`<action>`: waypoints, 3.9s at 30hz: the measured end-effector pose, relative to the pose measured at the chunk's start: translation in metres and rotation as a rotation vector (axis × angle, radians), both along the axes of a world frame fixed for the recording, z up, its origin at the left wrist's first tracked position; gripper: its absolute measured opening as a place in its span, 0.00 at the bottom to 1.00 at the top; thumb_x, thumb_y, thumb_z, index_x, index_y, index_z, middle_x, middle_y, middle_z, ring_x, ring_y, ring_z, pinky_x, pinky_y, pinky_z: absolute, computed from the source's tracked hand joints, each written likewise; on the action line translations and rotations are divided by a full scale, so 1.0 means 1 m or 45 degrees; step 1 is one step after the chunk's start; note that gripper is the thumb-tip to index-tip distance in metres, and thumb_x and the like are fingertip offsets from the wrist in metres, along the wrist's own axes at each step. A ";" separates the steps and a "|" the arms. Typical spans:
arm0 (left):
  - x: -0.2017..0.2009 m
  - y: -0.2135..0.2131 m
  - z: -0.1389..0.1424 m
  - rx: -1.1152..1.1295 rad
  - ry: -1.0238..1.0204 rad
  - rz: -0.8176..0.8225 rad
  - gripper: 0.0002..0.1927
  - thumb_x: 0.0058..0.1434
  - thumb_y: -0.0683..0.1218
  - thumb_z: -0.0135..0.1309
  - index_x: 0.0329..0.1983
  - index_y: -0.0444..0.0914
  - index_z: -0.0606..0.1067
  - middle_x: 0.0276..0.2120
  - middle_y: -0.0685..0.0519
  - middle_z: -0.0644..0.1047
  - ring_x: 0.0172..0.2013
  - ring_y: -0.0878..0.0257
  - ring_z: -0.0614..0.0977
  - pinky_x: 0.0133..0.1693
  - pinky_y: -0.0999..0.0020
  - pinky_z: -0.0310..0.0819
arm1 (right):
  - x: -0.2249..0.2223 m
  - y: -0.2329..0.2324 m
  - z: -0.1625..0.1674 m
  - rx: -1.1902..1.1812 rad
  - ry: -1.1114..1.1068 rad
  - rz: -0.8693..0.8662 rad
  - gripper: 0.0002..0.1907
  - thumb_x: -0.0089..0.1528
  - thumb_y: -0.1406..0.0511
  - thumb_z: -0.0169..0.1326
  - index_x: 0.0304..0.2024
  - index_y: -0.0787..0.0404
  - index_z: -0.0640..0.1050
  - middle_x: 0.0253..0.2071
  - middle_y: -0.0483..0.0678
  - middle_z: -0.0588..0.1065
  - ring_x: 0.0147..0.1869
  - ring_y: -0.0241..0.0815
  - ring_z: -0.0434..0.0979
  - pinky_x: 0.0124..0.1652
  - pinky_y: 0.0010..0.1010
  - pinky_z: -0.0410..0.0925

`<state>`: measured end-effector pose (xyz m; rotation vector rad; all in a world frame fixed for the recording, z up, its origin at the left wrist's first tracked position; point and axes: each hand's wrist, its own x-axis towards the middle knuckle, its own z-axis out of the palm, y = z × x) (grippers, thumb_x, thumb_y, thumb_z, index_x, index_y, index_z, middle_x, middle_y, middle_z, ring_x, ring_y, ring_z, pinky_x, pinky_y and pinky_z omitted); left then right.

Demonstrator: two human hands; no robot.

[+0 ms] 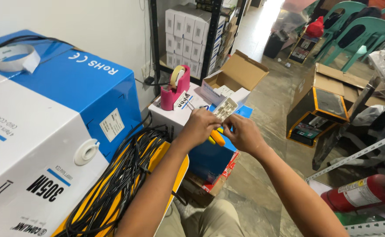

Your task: The person assembles a multi-socket power strip at a workbench. They hold the white outlet block, position a black cable against its terminals, and use a screwdriver to tighten screws, working on the sockets one at a time and handling the cable with pliers as they go.

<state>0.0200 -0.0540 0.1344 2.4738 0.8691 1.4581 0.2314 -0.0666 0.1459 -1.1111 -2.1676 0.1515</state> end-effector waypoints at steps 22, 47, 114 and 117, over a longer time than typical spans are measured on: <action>0.010 -0.012 0.021 -0.552 -0.301 -0.003 0.09 0.56 0.46 0.66 0.40 0.39 0.84 0.32 0.54 0.81 0.29 0.65 0.76 0.33 0.70 0.72 | -0.003 -0.020 0.031 -0.067 0.328 -0.004 0.05 0.61 0.67 0.59 0.37 0.64 0.79 0.24 0.48 0.72 0.22 0.34 0.69 0.25 0.30 0.63; -0.002 -0.013 0.024 -0.044 -0.040 0.012 0.05 0.59 0.43 0.62 0.37 0.39 0.80 0.37 0.52 0.81 0.42 0.53 0.79 0.52 0.55 0.69 | 0.004 -0.018 0.016 -0.086 0.128 -0.070 0.11 0.61 0.62 0.61 0.44 0.59 0.80 0.37 0.46 0.79 0.29 0.41 0.79 0.30 0.32 0.71; 0.005 -0.028 0.045 -0.200 -0.183 -0.076 0.07 0.58 0.43 0.64 0.40 0.38 0.81 0.36 0.53 0.82 0.40 0.53 0.80 0.45 0.59 0.75 | 0.003 -0.034 0.037 0.186 0.301 0.125 0.07 0.62 0.73 0.59 0.43 0.61 0.78 0.40 0.50 0.77 0.37 0.44 0.79 0.35 0.32 0.70; 0.007 -0.031 0.046 -0.407 -0.193 -0.060 0.10 0.56 0.43 0.65 0.41 0.37 0.81 0.35 0.51 0.80 0.38 0.52 0.80 0.43 0.59 0.75 | 0.001 -0.035 0.044 0.281 0.257 0.157 0.06 0.64 0.74 0.56 0.43 0.63 0.74 0.41 0.51 0.76 0.40 0.50 0.79 0.39 0.35 0.71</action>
